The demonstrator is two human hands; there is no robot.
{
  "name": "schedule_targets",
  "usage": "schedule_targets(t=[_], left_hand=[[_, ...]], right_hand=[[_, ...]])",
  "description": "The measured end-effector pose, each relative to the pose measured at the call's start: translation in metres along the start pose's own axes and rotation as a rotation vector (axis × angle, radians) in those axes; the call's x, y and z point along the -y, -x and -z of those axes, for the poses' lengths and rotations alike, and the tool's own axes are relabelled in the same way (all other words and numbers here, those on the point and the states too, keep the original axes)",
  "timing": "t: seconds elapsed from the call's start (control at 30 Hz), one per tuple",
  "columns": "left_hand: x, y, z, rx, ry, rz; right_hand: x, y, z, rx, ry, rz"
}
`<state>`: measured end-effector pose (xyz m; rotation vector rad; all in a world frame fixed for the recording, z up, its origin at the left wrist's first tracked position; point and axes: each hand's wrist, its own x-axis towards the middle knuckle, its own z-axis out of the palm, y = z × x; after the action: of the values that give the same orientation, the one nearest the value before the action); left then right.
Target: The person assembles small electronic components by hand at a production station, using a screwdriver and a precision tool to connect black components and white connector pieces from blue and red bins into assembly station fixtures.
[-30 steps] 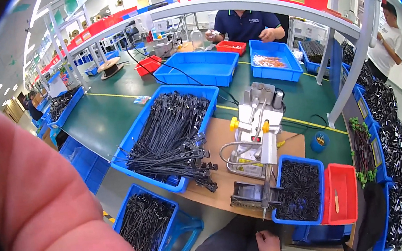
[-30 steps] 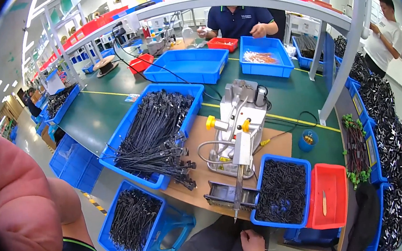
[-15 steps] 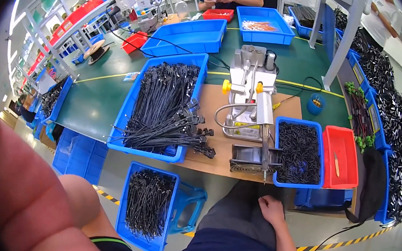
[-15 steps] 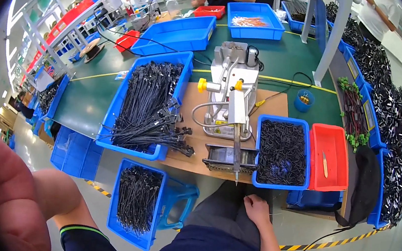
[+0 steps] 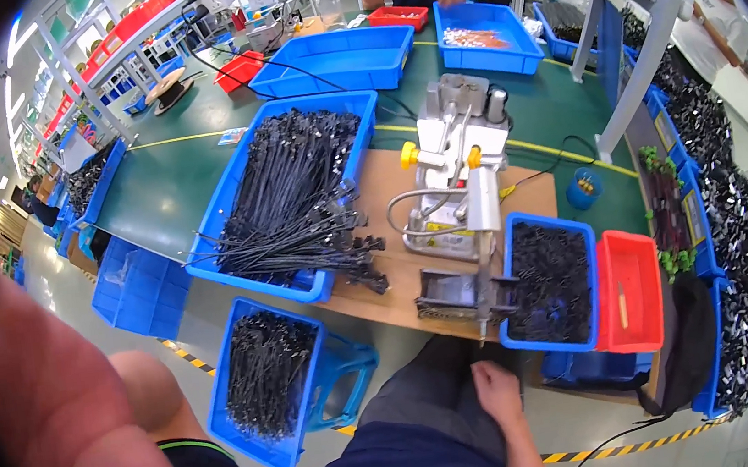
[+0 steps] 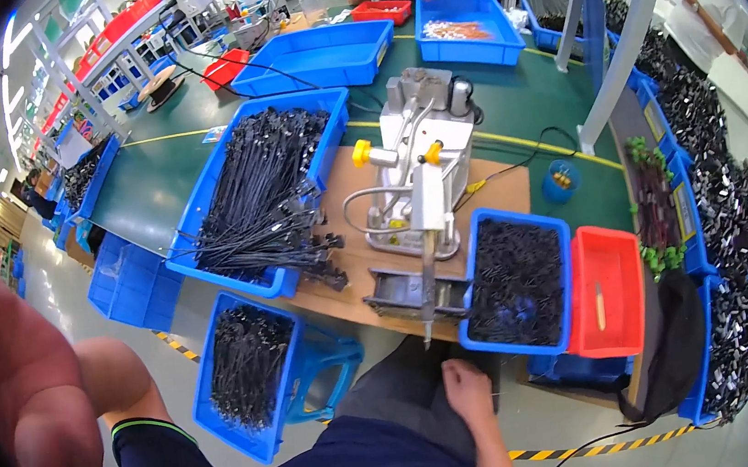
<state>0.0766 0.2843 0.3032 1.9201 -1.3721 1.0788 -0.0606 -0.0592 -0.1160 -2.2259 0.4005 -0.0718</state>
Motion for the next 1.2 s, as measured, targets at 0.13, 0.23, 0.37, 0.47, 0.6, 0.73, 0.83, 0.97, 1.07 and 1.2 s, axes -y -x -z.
schedule_targets(t=[0.13,0.23,0.37,0.47,0.6,0.73,0.83,0.97,1.07,1.2], left_hand=[[-0.011,0.002,-0.023,-0.023,0.014,0.032],[-0.022,0.064,-0.074,0.236,0.394,0.559],[-0.069,0.166,-0.145,0.579,0.777,0.977],[-0.102,0.212,-0.168,0.502,1.013,1.192],[-0.104,0.211,-0.178,0.492,0.986,1.166],[-0.094,0.211,-0.169,0.450,0.979,1.106],[-0.091,0.206,-0.158,0.405,1.012,1.132],[-0.073,0.189,-0.136,0.456,0.769,1.082],[-0.019,0.161,-0.106,0.187,0.511,0.981],[0.084,0.114,-0.094,0.095,0.142,0.628]], right_hand=[[0.043,0.011,0.017,0.067,-0.250,0.070],[0.076,0.021,0.039,0.237,-0.437,-0.034],[0.104,0.029,0.048,0.403,-0.646,0.180],[0.144,0.025,0.059,0.497,-0.617,0.241],[0.142,0.025,0.055,0.517,-0.543,0.211],[0.142,0.018,0.056,0.623,-0.518,0.193],[0.146,0.017,0.045,0.682,-0.542,0.235],[0.162,0.026,0.040,0.624,-0.586,0.179],[0.160,0.029,0.037,0.611,-0.590,0.148],[0.152,0.035,0.031,0.525,-0.663,0.032]])
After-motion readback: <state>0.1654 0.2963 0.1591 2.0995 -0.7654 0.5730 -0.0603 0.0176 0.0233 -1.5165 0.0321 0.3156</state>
